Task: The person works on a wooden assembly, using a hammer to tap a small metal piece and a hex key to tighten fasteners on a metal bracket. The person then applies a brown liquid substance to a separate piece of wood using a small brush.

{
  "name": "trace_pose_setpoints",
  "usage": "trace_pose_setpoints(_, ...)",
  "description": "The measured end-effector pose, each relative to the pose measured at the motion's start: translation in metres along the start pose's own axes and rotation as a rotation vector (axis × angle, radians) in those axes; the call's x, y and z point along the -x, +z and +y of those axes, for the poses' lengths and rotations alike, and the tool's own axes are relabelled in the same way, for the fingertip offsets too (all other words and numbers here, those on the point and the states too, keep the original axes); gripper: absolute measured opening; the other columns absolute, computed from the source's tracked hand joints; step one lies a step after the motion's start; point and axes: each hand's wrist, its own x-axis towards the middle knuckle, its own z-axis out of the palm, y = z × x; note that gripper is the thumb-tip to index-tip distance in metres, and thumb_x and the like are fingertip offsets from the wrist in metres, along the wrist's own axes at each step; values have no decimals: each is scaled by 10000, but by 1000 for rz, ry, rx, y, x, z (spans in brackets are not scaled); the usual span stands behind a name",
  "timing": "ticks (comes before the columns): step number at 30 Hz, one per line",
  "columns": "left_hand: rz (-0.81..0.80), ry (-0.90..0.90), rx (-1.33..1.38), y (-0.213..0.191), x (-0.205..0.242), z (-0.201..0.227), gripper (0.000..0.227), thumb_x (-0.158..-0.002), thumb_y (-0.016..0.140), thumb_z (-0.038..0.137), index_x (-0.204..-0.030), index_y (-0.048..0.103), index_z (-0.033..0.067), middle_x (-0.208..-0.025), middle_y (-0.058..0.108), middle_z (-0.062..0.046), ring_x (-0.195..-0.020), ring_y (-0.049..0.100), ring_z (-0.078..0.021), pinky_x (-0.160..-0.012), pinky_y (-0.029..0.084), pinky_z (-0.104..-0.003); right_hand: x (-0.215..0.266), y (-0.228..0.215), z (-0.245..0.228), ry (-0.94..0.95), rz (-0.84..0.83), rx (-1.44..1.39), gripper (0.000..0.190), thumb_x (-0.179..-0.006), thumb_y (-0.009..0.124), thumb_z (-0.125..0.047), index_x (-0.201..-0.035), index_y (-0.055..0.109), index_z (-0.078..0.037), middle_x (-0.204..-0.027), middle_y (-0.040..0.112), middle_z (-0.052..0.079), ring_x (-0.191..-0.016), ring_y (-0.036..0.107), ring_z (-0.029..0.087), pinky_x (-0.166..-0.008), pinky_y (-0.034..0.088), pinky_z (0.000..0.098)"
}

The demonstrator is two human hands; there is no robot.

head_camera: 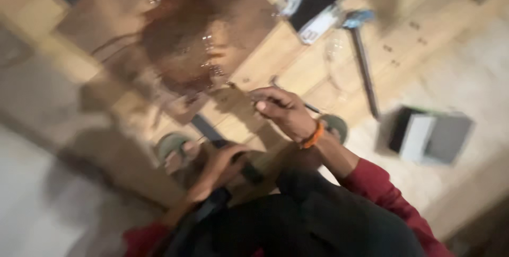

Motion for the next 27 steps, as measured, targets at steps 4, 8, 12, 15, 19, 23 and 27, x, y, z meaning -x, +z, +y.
trace_pose_setpoints(4,-82,-170,-134,-27,-4,34,286,-900,702,199,-1163,727,90,-1091,761,-140,-981,733,-260,-841,554,-353,50,-52,-23,-133,3,-239,269,-1055,632,-75,-1309,627,16,-1155,696,101,-1000,671,190,-923,554,343)
trace_pose_setpoints(8,-96,-227,-164,-67,2,76,314,-913,704,249,-1194,717,110,-1132,755,-121,-1000,744,-229,-831,565,-334,109,-123,-36,-236,423,-264,340,-989,624,-91,-1322,594,-25,-1133,665,54,-998,650,134,-846,520,297)
trace_pose_setpoints(12,-214,-571,-427,-104,-2,97,350,-873,681,346,-1201,709,227,-1139,749,-35,-826,764,-245,-830,609,-358,146,-202,-49,-360,823,-56,287,-1079,613,-187,-1289,637,7,-1051,650,59,-856,577,105,-761,500,239)
trace_pose_setpoints(15,-276,-192,-590,-127,-8,111,220,-862,662,290,-1041,769,219,-1074,757,-52,-1025,723,-273,-852,573,-379,159,-251,-63,-386,944,91,264,-1087,655,-181,-1280,655,-1,-1038,628,31,-851,545,87,-746,458,231)
trace_pose_setpoints(19,-461,-402,-857,-134,-23,135,298,-880,696,286,-1174,730,251,-1131,725,-59,-1071,676,-304,-910,529,-423,150,-286,-76,-422,913,86,209,-1071,657,-165,-1218,658,-17,-1017,662,26,-861,594,98,-779,508,251)
trace_pose_setpoints(23,-600,-542,-1165,-116,-43,146,162,-968,652,264,-1094,701,174,-1047,704,-73,-1076,640,-202,-956,545,-347,126,-296,-87,-409,883,496,210,-1090,626,-168,-1234,644,-17,-1041,723,31,-963,658,104,-863,530,260)
trace_pose_setpoints(27,-513,-474,-991,-97,-32,136,192,-942,674,252,-1108,702,159,-1062,699,-92,-1071,646,-232,-942,543,-364,118,-292,-98,-369,951,1082,184,-1088,704,-188,-1185,706,-32,-976,697,112,-875,646,198,-798,527,328)
